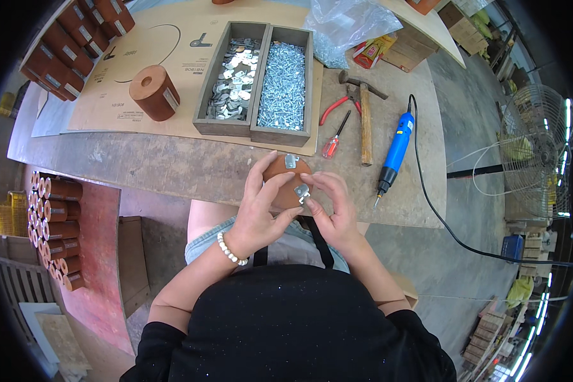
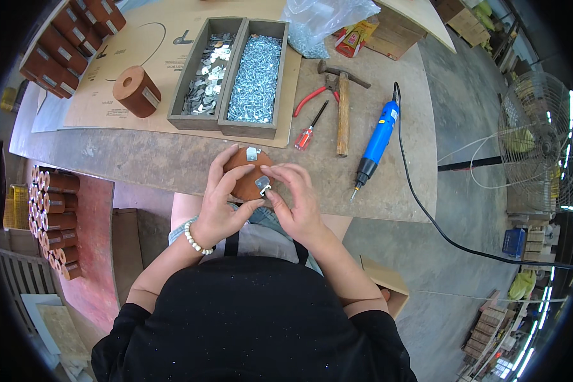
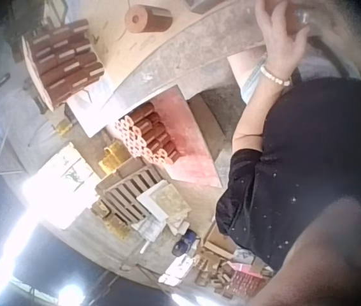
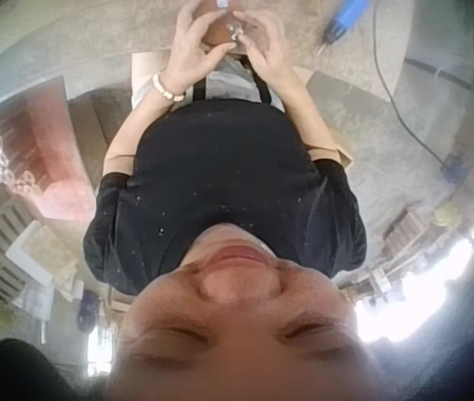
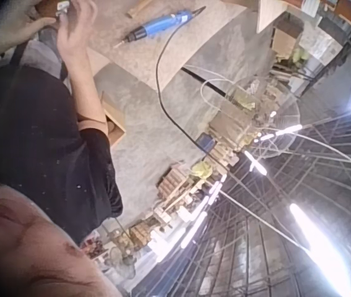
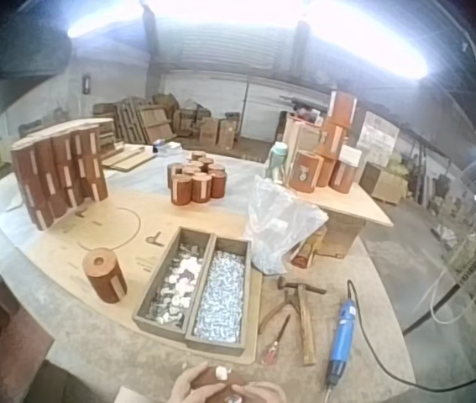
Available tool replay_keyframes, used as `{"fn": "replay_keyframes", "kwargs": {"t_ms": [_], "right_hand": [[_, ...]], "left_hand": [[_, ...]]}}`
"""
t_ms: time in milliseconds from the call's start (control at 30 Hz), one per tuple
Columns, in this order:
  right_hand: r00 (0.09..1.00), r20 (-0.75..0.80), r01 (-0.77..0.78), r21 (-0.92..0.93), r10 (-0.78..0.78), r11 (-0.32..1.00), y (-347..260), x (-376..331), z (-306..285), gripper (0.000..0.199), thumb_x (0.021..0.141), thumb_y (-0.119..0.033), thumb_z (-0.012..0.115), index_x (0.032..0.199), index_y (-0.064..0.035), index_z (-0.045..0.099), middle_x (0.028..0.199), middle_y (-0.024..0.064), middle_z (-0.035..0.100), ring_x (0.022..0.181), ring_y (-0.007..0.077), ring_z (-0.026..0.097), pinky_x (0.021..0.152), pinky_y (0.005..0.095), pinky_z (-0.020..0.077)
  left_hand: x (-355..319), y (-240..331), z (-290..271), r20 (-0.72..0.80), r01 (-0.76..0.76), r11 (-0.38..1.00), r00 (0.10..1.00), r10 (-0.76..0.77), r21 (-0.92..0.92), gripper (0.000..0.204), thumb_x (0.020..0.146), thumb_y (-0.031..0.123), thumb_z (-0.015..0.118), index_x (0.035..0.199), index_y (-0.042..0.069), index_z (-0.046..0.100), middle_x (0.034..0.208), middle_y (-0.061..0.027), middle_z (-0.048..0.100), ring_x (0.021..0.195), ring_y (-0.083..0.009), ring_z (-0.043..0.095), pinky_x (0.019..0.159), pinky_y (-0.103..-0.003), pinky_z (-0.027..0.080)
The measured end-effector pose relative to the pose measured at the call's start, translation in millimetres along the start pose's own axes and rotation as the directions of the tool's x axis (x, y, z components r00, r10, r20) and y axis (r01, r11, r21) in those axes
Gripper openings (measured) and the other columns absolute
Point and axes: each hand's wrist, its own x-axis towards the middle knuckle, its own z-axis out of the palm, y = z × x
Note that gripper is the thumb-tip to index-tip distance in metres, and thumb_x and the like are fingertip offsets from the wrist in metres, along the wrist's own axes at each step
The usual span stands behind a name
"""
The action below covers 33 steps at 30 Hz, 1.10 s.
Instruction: Attaching metal brackets to small wooden cylinders using an electric screwdriver and hammer.
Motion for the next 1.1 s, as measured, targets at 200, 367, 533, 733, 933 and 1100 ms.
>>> {"fn": "replay_keyframes", "kwargs": {"t_ms": [200, 367, 533, 733, 933, 1100], "right_hand": [[0.999, 0.026, 0.027, -0.092, -0.025, 0.995, -15, -6, 0, 0.039, 0.077, 0.002, 0.056, 0.116, -0.0008, 0.047, 0.110, 0.0110, 0.059, 0.106, 0.0284, 0.046, 0.092, 0.0363, 0.0371], [0.968, -0.158, -0.190, 0.052, 0.196, 0.980, -15, -9, 2, 0.032, 0.078, 0.003, 0.055, 0.110, -0.0005, 0.051, 0.097, 0.0086, 0.057, 0.088, 0.0238, 0.049, 0.077, 0.0317, 0.0432], [0.960, -0.068, -0.275, -0.024, 0.273, 0.961, -25, 3, -7, 0.022, 0.078, 0.002, 0.057, 0.099, -0.0016, 0.056, 0.089, 0.0094, 0.056, 0.082, 0.0228, 0.050, 0.067, 0.0318, 0.0450], [0.976, -0.013, -0.218, -0.176, 0.219, 0.960, -28, 2, -8, 0.022, 0.076, 0.002, 0.058, 0.098, -0.0011, 0.058, 0.086, 0.0110, 0.056, 0.080, 0.0257, 0.051, 0.066, 0.0326, 0.0446], [0.981, -0.036, -0.192, -0.175, 0.188, 0.966, -27, -1, -5, 0.020, 0.075, 0.001, 0.060, 0.095, -0.0008, 0.059, 0.086, 0.0106, 0.057, 0.080, 0.0253, 0.053, 0.065, 0.0322, 0.0444], [0.955, -0.077, -0.289, -0.021, 0.287, 0.957, -17, 2, 0, 0.013, 0.076, -0.001, 0.063, 0.088, -0.0018, 0.060, 0.083, 0.0084, 0.058, 0.076, 0.0211, 0.053, 0.059, 0.0295, 0.0443]], "left_hand": [[2, 1, -1, -0.002, 0.000, 1.000, 1.000, 0.000, 0.001, 0.056, 0.061, 0.008, 0.076, 0.111, 0.002, 0.052, 0.132, -0.0233, 0.032, 0.118, -0.0384, 0.039, 0.095, -0.041, 0.038], [1, 1, -1, -0.002, 0.019, 0.999, 1.000, -0.019, 0.035, 0.054, 0.061, 0.013, 0.077, 0.110, 0.003, 0.054, 0.133, -0.0230, 0.032, 0.122, -0.0397, 0.035, 0.099, -0.044, 0.034], [8, 16, -6, 0.021, -0.058, 0.978, 0.998, 0.055, 0.200, 0.052, 0.060, 0.013, 0.077, 0.106, 0.004, 0.054, 0.132, -0.0236, 0.032, 0.123, -0.0430, 0.030, 0.100, -0.049, 0.030], [7, 13, 3, 0.032, -0.037, 0.987, 0.999, 0.032, 0.159, 0.046, 0.061, 0.007, 0.073, 0.102, 0.004, 0.055, 0.130, -0.0226, 0.036, 0.124, -0.0435, 0.029, 0.100, -0.048, 0.029], [6, 9, 5, -0.014, -0.046, 0.993, 0.999, 0.048, 0.112, 0.042, 0.061, 0.004, 0.072, 0.099, 0.002, 0.054, 0.128, -0.0230, 0.037, 0.124, -0.0435, 0.030, 0.101, -0.048, 0.030], [7, 9, 5, -0.013, -0.044, 0.995, 0.999, 0.045, 0.094, 0.042, 0.061, 0.004, 0.073, 0.099, 0.002, 0.054, 0.127, -0.0233, 0.037, 0.124, -0.0437, 0.031, 0.100, -0.048, 0.030]]}}
